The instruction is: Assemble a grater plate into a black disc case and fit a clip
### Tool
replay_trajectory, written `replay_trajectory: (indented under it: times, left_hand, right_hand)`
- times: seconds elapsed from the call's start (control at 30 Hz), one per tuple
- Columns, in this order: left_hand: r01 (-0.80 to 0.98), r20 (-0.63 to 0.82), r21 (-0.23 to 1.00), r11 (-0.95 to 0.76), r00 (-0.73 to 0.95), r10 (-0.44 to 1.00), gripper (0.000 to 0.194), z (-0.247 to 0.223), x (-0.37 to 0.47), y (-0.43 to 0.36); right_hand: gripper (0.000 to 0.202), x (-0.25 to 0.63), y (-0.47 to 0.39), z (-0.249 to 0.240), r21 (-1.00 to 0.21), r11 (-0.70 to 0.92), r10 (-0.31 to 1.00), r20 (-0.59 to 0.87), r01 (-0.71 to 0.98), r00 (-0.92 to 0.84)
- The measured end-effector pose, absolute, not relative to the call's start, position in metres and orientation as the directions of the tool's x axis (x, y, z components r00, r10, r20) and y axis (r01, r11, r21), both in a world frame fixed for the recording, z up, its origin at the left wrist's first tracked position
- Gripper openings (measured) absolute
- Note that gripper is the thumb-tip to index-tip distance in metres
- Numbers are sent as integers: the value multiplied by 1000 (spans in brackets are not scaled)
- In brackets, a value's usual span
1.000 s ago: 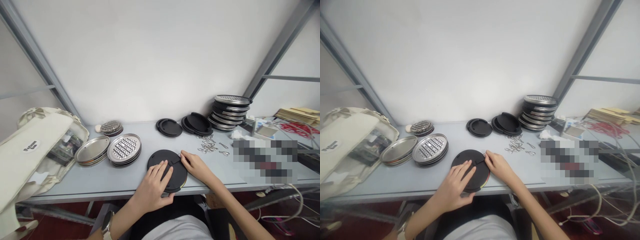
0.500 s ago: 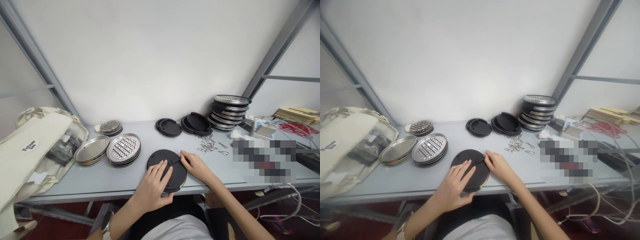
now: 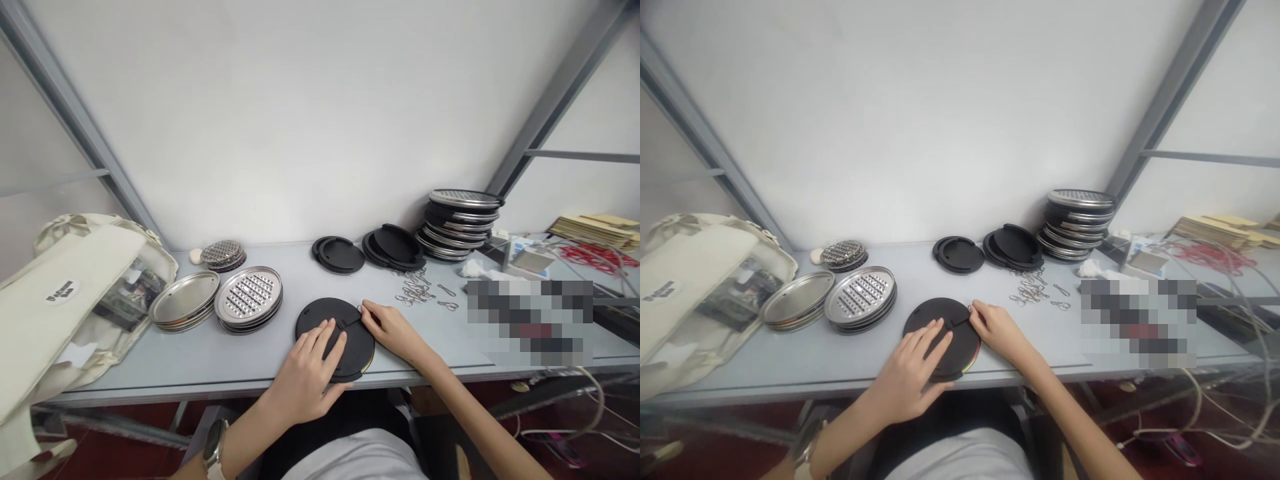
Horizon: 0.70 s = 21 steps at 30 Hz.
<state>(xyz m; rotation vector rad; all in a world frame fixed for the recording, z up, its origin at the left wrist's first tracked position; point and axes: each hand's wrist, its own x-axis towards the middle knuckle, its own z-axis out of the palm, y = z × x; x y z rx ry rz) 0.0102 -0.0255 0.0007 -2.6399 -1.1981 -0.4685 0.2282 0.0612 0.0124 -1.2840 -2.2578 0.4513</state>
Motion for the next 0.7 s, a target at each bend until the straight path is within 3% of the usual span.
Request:
replay_trajectory:
  times: [0.7]
  left_hand:
    - [745,386,-27,-667,623,680,69,0,10,-25]
  right_hand:
    - [28,229,61,11,-513,507,861,270,693,-431]
